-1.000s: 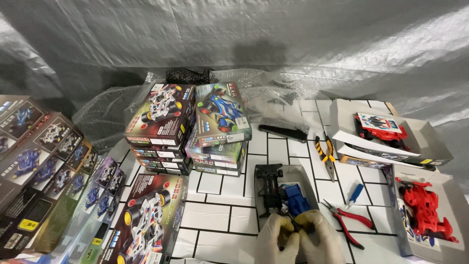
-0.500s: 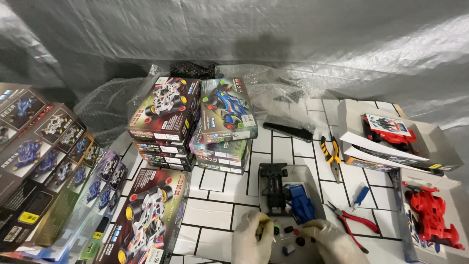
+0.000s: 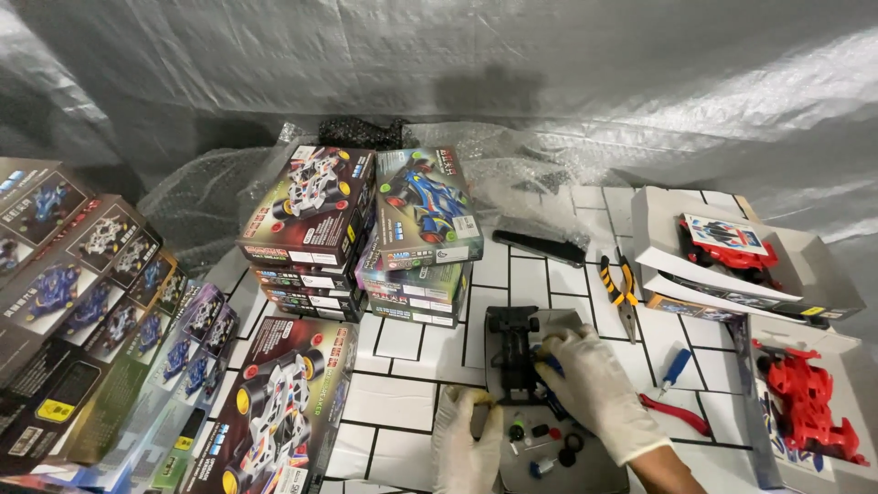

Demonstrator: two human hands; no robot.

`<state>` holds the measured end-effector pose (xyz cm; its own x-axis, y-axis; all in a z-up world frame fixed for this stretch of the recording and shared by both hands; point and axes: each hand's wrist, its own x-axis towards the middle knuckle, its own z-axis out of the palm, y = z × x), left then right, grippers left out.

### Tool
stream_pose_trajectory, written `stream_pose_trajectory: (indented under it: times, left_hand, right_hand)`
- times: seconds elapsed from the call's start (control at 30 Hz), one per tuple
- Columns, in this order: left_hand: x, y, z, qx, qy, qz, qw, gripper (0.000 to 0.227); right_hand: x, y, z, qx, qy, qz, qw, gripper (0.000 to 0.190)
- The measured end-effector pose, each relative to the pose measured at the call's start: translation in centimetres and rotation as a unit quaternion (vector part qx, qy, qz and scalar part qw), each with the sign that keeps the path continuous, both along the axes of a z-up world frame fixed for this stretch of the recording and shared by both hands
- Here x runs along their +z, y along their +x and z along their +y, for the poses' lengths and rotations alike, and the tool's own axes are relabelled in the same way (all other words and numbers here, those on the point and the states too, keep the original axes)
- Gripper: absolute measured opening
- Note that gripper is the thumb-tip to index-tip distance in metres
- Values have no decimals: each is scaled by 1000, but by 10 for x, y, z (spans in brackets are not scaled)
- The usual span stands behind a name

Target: The person assembles a remote-controlled vehicle on a tiled work surface. They use a screwdriver to tighten screws on the black chassis and attach wheels to the axle. The workspace is surrounded by product boxes and tools.

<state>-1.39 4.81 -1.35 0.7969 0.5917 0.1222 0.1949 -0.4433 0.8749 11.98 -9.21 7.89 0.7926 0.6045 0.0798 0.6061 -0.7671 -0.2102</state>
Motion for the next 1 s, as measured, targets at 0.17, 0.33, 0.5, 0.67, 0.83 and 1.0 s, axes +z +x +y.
stream_pose_trajectory:
  times: [0.17,0.33,0.5,0.67,0.83,1.0]
  left_hand:
    - [3,3,5,-5,-5,-106,994,9]
    - [10,-1,7,-18,-81,-7,997,16]
    - [33,-7,5,42,-234,3,971,29]
    - [47,-16,7,28,-363,-67,929,41]
    - [59,-22,0,46,-428,-89,898,42]
    - [43,-15,-19,48,-561,-250,788,16]
  right_hand:
    - [-12,13,20,-71,-41,72,994,39]
    - [7,4,23,-124,111,166,972,19]
    - [38,-18,7,-125,250,223,934,20]
    - [45,-32,-16,14,294,224,929,8]
    - [70,-66,-10,-36,229,366,901,12]
    - [64,-67,-12,-33,268,386,882,63]
